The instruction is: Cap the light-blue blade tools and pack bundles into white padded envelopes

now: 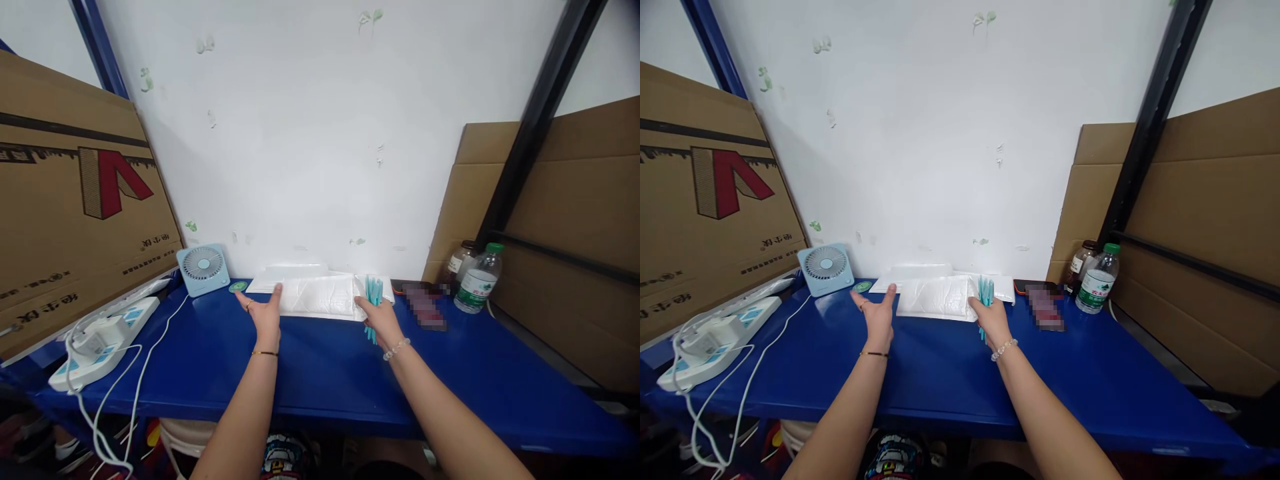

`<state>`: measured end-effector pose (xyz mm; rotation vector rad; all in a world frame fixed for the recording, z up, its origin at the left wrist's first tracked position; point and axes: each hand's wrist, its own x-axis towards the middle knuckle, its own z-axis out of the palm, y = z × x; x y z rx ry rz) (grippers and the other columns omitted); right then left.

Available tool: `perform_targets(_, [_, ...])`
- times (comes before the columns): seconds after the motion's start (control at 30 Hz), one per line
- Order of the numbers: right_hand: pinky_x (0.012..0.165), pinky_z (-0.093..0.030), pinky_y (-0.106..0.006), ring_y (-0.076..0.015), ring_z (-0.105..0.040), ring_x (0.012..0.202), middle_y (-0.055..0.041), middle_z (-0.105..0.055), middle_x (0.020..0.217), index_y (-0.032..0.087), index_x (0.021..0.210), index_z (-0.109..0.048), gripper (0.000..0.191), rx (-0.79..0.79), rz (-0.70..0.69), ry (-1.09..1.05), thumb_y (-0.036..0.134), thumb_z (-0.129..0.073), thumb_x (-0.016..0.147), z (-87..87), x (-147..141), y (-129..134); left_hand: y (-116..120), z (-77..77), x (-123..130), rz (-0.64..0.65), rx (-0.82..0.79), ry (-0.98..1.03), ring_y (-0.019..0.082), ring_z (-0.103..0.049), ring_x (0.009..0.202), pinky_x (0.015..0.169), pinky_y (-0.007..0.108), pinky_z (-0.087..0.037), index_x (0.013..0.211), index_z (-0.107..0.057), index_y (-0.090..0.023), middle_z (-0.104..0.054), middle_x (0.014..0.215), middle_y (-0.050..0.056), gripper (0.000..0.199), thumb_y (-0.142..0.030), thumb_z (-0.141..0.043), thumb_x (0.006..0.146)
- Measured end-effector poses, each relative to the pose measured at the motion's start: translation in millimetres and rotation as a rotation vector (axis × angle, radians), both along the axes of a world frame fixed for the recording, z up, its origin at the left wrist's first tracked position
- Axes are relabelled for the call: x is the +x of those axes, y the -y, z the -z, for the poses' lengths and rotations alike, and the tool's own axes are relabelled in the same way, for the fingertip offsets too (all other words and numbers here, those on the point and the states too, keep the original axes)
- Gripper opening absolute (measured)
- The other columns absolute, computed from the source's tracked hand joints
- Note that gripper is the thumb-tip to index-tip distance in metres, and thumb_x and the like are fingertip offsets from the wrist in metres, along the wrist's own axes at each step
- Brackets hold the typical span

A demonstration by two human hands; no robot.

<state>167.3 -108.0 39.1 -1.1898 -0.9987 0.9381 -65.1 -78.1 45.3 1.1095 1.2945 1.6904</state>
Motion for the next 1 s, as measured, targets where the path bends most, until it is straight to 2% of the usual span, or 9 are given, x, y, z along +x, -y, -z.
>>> perform_targets(0.07, [0.035,-0.030,-0.023,-0.0103,-0.039,0.039,0.0032,-0.048,0.049,0.020,0.067,-0.054,0.022,-0.012,-0.064,0.048,0.036,-0.069,0.066,-3.2,7,1,10,-1.9,3,0.012,0.176,-0.525,0.034,-0.014,0.140,0.112,0.048,-0.021,0.144,-0.016,-0.020,-0.021,0.150,0.018,0.117,-0.049,-0.081,0.051])
perform_targets(0.13, [0.036,-0.031,-0.022,-0.0108,-0.043,0.041,0.0022,-0.052,0.051,0.018,0.070,-0.058,0.021,-0.017,-0.150,0.099,0.036,-0.069,0.066,-5.7,13,3,17,-8.1,15,0.207,0.307,-0.973,0.039,0.001,0.141,0.111,0.057,-0.006,0.146,-0.013,-0.022,-0.013,0.153,0.017,0.134,-0.052,-0.084,0.036])
perform_targets(0.2, [0.038,-0.034,-0.022,-0.0119,-0.047,0.044,0.0008,-0.056,0.055,0.017,0.076,-0.061,0.022,-0.006,-0.217,0.136,0.035,-0.069,0.066,-7.2,19,6,19,-15.4,30,0.366,0.334,-1.227,0.038,0.002,0.141,0.110,0.058,0.000,0.147,-0.011,-0.024,-0.018,0.152,0.016,0.137,-0.052,-0.083,0.035])
perform_targets(0.27, [0.042,-0.037,-0.023,-0.0130,-0.051,0.049,-0.0008,-0.060,0.061,0.015,0.081,-0.063,0.024,0.028,-0.241,0.164,0.033,-0.070,0.066,-9.4,25,10,18,-20.9,44,0.437,0.294,-1.331,0.036,-0.013,0.140,0.110,0.058,0.001,0.147,-0.010,-0.023,-0.031,0.147,0.016,0.131,-0.049,-0.082,0.040])
perform_targets(0.37, [0.043,-0.035,-0.023,-0.0105,-0.047,0.047,0.0013,-0.057,0.057,0.014,0.078,-0.064,0.024,0.111,-0.119,0.154,0.032,-0.074,0.064,-20.8,38,15,16,-23.9,57,0.435,0.257,-1.327,0.032,-0.042,0.125,0.111,0.055,-0.006,0.140,-0.030,-0.023,-0.052,0.130,0.013,0.099,-0.038,-0.076,0.054])
perform_targets(0.5, [0.042,-0.034,-0.023,-0.0063,-0.032,0.036,0.0091,-0.037,0.043,0.018,0.071,-0.058,0.022,0.338,-0.032,-0.194,0.038,-0.067,0.075,-61.4,53,24,16,-25.3,64,0.386,0.224,-1.182,0.027,-0.058,0.103,0.100,0.043,-0.033,0.115,-0.053,-0.022,-0.064,0.108,0.007,0.051,-0.026,-0.065,0.066])
perform_targets(0.67, [0.065,-0.050,-0.031,-0.0141,-0.060,0.055,0.0043,-0.056,0.052,0.020,0.068,-0.053,0.028,0.506,-0.110,-0.402,0.044,-0.063,0.077,-112.8,41,32,20,-33.8,74,0.455,0.239,-0.912,0.021,-0.059,0.089,0.077,0.030,-0.044,0.112,-0.048,-0.022,-0.062,0.099,0.003,0.055,-0.029,-0.069,0.063])
perform_targets(0.8, [0.079,-0.050,-0.036,-0.0210,-0.069,0.076,0.0025,-0.064,0.057,0.020,0.070,-0.052,0.027,0.514,-0.112,-0.396,0.044,-0.062,0.076,-125.6,23,30,27,-40.4,82,0.576,0.335,-0.709,0.017,-0.057,0.086,0.075,0.026,-0.044,0.113,-0.044,-0.021,-0.059,0.101,0.002,0.060,-0.025,-0.071,0.060])
perform_targets(1.0, [0.089,-0.047,-0.041,-0.0203,-0.069,0.079,0.0031,-0.065,0.062,0.022,0.070,-0.050,0.029,0.701,-0.063,-0.348,0.047,-0.054,0.082,-140.5,10,32,32,-37.9,82,0.651,0.380,-0.579,0.018,-0.055,0.093,0.080,0.029,-0.044,0.115,-0.041,-0.019,-0.057,0.108,0.004,0.063,-0.023,-0.072,0.060])
